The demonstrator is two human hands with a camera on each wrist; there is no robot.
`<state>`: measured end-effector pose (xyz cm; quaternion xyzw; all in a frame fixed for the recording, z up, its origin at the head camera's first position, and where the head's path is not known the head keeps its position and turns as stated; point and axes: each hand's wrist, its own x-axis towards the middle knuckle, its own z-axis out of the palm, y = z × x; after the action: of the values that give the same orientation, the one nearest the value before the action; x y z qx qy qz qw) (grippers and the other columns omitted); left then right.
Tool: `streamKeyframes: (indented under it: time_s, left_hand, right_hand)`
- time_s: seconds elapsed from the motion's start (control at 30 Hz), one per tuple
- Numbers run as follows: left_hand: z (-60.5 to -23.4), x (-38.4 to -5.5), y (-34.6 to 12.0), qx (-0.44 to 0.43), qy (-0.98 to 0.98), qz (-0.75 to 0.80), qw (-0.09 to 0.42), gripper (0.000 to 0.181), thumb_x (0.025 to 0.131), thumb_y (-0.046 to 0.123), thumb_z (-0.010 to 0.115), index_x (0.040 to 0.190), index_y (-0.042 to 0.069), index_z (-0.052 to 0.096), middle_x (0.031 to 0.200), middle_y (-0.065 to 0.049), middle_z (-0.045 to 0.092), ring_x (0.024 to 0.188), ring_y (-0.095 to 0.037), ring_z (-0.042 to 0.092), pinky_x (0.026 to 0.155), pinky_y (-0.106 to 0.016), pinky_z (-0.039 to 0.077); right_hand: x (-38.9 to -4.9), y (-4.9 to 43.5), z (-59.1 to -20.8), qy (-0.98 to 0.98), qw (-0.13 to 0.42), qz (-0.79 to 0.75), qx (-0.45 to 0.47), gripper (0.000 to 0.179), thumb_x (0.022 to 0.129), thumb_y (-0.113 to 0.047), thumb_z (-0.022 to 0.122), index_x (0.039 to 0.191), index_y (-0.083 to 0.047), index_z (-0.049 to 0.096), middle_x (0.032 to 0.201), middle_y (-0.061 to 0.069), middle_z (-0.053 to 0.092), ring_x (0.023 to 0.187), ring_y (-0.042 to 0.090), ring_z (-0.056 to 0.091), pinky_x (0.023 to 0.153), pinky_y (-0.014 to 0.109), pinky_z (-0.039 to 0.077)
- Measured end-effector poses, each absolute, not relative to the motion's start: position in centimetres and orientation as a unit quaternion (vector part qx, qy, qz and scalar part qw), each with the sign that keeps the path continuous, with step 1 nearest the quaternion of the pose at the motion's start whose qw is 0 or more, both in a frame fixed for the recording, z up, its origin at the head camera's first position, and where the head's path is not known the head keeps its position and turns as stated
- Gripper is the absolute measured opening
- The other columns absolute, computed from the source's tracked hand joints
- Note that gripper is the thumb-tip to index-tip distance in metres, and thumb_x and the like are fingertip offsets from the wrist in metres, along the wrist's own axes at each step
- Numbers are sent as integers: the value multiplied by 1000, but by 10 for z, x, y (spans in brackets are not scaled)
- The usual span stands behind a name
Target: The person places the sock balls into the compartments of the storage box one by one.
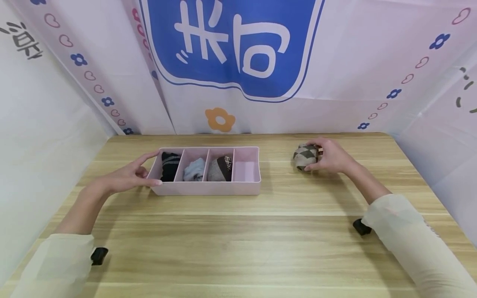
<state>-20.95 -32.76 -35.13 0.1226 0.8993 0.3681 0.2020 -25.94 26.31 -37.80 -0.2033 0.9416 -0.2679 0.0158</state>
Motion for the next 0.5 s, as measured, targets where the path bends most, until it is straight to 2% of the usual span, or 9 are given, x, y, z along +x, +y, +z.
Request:
streamKeyframes:
  time_s: [0.17,0.5]
  left_hand:
    - [-352,-210,-328,121,901,362,204,100,95,21,75,167,16,6,88,-7,54,87,-20,49,78,-35,41]
    - [-352,-210,-328,122,904,357,200,101,95,21,75,167,15,6,86,-6,51,85,-19,47,77,-34,39]
  right_hand:
    - [-260,266,-382,935,15,-290,-203,84,72,-24,98,137,10,57,137,31,57,123,48,56,100,59,49]
    - [-258,268,-382,919,15,-334,-208,79,72,-16,96,136,10,58,133,31,59,120,46,59,96,56,53]
